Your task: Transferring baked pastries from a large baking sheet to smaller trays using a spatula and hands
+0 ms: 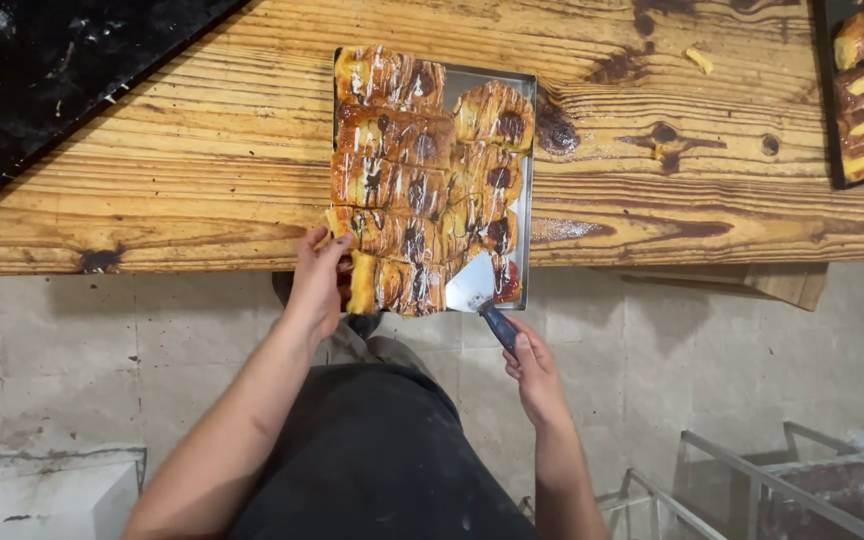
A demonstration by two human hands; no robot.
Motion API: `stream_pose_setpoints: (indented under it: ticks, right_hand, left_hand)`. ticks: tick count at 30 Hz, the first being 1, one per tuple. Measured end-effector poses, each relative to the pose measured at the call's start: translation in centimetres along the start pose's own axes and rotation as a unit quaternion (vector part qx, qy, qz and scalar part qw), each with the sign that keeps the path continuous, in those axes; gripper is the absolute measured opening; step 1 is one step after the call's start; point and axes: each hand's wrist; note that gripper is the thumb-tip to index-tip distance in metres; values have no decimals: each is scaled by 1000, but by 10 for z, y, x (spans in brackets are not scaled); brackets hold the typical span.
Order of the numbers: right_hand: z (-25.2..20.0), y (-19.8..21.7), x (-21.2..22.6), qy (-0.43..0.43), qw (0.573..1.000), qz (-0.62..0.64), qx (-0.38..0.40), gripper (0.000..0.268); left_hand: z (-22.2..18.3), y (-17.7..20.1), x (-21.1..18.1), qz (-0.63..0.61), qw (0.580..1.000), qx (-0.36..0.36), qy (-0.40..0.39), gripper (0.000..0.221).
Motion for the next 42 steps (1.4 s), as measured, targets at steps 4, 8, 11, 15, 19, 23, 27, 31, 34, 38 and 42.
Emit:
stream_pose_setpoints:
  ticks: [4,8,11,15,19,23,27,31,34,38,42]
  right_hand:
    - [0,5,-19,-10,999,32,-16,37]
    - [3,21,-45,-25,998,60,-27,38]
    - [4,26,-55,-26,997,66,-21,39]
    - [3,22,-56,-31,996,77,-24,41]
    - [5,20,-59,-28,996,83,-26,41]
    - [7,18,-64,-31,993,109,-27,41]
    - [4,16,-64,-35,992,117,-25,42]
    - [2,13,-68,-33,991,128,-23,42]
    - [4,13,-81,-24,987,155,-25,42]
    - [0,-1,-91,-27,984,177,-15,45]
    - [-3,-13,-98,-26,974,223,-2,45]
  left_hand:
    - [4,1,3,5,999,18,32,82]
    - [-23,-9,-18,197,974,68,-87,67]
    - [-43,-13,-33,279,949,96,-114,83]
    - [-56,-17,-54,306,940,113,-100,93]
    - [-47,-13,-48,329,930,105,-124,92]
    - [-27,-15,-30,314,934,35,-170,53]
    - [-48,-28,-45,286,935,7,-211,29]
    - [-58,-44,-60,308,925,13,-221,29]
    - [-59,-50,-65,339,901,23,-269,25]
    - [-72,-56,-81,388,876,38,-286,26]
    - [-82,-62,-100,411,862,51,-291,26]
Point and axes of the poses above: each hand's wrist, its own z-axis towards the middle knuckle, its own y-axis out of the back of the hand, x = y × z, and after that the axes turned 10 degrees about z, right-handed
